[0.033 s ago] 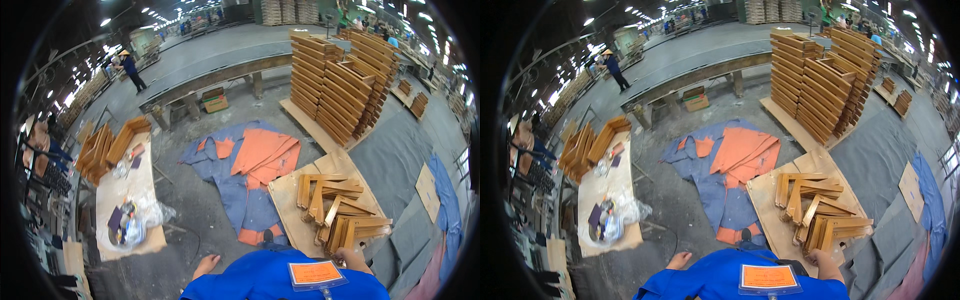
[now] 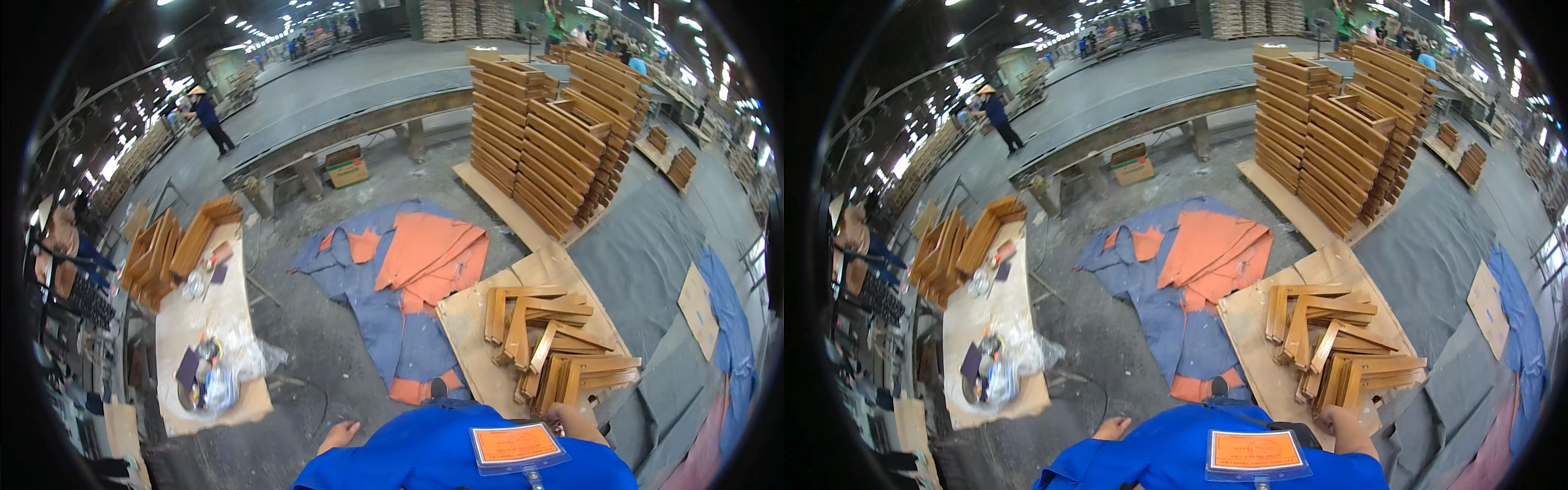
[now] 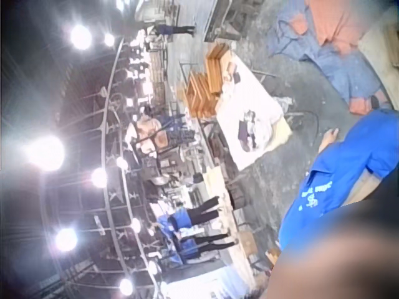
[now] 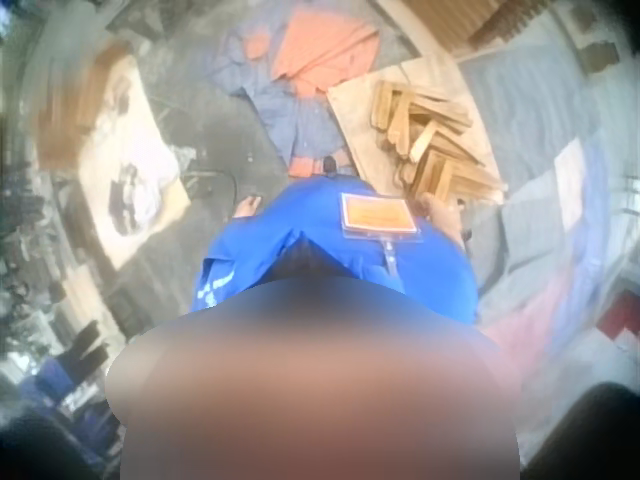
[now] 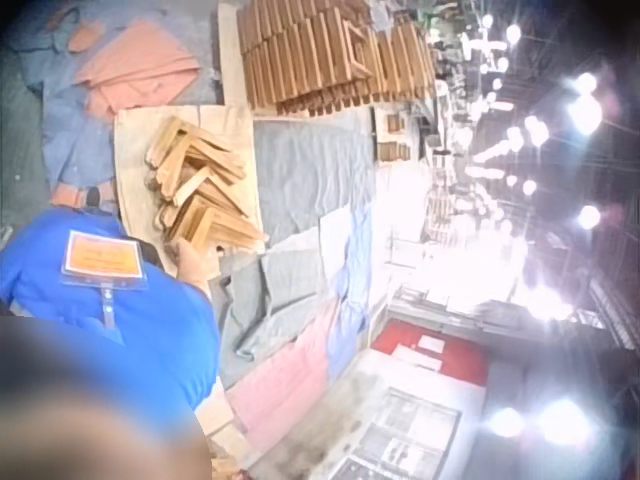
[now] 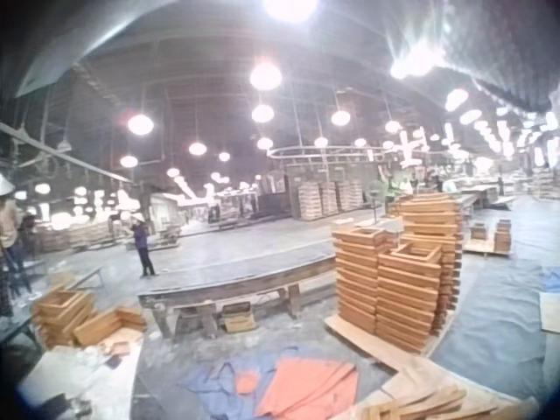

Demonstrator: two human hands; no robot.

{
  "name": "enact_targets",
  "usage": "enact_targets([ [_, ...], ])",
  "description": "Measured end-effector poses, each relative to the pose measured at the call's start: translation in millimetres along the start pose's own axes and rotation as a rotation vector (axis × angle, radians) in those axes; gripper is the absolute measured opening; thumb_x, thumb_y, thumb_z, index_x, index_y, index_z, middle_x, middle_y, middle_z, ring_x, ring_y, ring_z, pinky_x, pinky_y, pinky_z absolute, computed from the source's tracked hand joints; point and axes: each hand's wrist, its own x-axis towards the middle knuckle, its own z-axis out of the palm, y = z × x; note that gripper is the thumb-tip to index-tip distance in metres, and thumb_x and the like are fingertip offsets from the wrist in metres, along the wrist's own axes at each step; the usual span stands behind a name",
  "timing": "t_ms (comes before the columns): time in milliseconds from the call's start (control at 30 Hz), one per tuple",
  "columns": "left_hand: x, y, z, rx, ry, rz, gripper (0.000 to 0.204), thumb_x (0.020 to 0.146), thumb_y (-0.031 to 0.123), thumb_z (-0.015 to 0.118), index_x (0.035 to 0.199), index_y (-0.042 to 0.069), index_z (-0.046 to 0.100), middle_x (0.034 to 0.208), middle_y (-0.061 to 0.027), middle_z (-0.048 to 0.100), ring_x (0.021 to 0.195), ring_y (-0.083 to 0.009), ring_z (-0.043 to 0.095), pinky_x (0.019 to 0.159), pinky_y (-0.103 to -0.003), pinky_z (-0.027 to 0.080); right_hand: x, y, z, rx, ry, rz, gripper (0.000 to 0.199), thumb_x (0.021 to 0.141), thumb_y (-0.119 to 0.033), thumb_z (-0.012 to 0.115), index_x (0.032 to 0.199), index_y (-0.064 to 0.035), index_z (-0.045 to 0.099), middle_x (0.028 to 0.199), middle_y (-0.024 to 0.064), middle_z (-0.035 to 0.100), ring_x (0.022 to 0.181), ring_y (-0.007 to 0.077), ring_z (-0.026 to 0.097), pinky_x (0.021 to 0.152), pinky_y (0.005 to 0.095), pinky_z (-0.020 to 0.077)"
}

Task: The person repeatedly picks up L-shaped wooden chair parts, inspects them, and sands edges with a sanding block. They place finished parts into a stack and continue the cycle with additional pieces.

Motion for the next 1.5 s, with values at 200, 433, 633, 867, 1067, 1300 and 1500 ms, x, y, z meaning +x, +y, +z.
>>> enact_targets([
  [200, 125, -49, -13, -0.274, -0.052, -0.342, 0.051, 0.091, 0.043, 0.052, 0.122, 0.002, 0.057, 0.108, -0.0194, 0.065, 0.103, -0.0325, 0.061, 0.088, -0.041, 0.046, 17, -163, -131, -0.137, 0.156, -0.479, 0.063, 0.081, -0.05, 0.061, 0.122, -0.0025, 0.057, 0.117, 0.0203, 0.061, 0.106, 0.0302, 0.06, 0.093, 0.0359, 0.0455],
  [433, 266, -2, -87, -0.451, -0.045, -0.137, 0.047, 0.091, 0.037, 0.054, 0.117, -0.003, 0.058, 0.101, -0.0189, 0.066, 0.089, -0.0295, 0.065, 0.077, -0.041, 0.05, -5, -341, -215, -0.103, 0.276, -0.649, 0.067, 0.08, -0.052, 0.06, 0.128, -0.0059, 0.053, 0.126, 0.0193, 0.055, 0.116, 0.0334, 0.053, 0.099, 0.0378, 0.0417],
  [633, 390, 77, -219, 0.03, -0.242, 0.086, 0.045, 0.091, 0.035, 0.055, 0.114, -0.004, 0.058, 0.097, -0.0185, 0.066, 0.085, -0.028, 0.065, 0.072, -0.039, 0.051, 12, -388, -177, 0.127, 0.252, -0.439, 0.064, 0.082, -0.051, 0.059, 0.126, -0.0047, 0.055, 0.127, 0.0176, 0.055, 0.119, 0.0328, 0.051, 0.101, 0.0379, 0.0391],
  [867, 587, 150, -428, 0.21, -0.182, 0.054, 0.042, 0.09, 0.031, 0.056, 0.111, -0.006, 0.059, 0.092, -0.0172, 0.066, 0.079, -0.0246, 0.065, 0.063, -0.036, 0.051, -26, -390, -106, 0.488, 0.168, -0.143, 0.061, 0.084, -0.05, 0.059, 0.122, -0.0021, 0.058, 0.123, 0.02, 0.057, 0.116, 0.0328, 0.053, 0.1, 0.0385, 0.0401],
  [1067, 708, 253, -434, 0.222, -0.176, 0.145, 0.036, 0.09, 0.024, 0.055, 0.11, -0.005, 0.059, 0.084, -0.0129, 0.065, 0.068, -0.0211, 0.062, 0.054, -0.033, 0.049, -18, -417, -57, 0.872, 0.219, -0.134, 0.057, 0.086, -0.045, 0.057, 0.124, -0.0013, 0.056, 0.127, 0.0201, 0.054, 0.12, 0.0319, 0.051, 0.102, 0.0368, 0.0382],
  [1300, 640, 447, -257, 0.647, -0.655, 0.673, 0.042, 0.092, 0.031, 0.056, 0.119, 0.0, 0.057, 0.09, -0.0075, 0.064, 0.074, -0.0168, 0.058, 0.068, -0.031, 0.049, 18, -399, -17, 1.139, 0.108, -0.062, 0.05, 0.087, -0.046, 0.056, 0.104, -0.0008, 0.067, 0.096, 0.02, 0.067, 0.085, 0.029, 0.065, 0.08, 0.038, 0.049],
  [1500, 582, 577, -157, 0.747, -0.882, 0.861, 0.044, 0.092, 0.029, 0.056, 0.124, 0.0, 0.054, 0.103, -0.0122, 0.065, 0.091, -0.0204, 0.061, 0.083, -0.032, 0.048, 47, -381, 5, 1.476, 0.255, 0.058, 0.051, 0.085, -0.039, 0.062, 0.116, 0.0008, 0.059, 0.1, 0.0155, 0.066, 0.079, 0.0222, 0.064, 0.069, 0.0338, 0.0505],
])
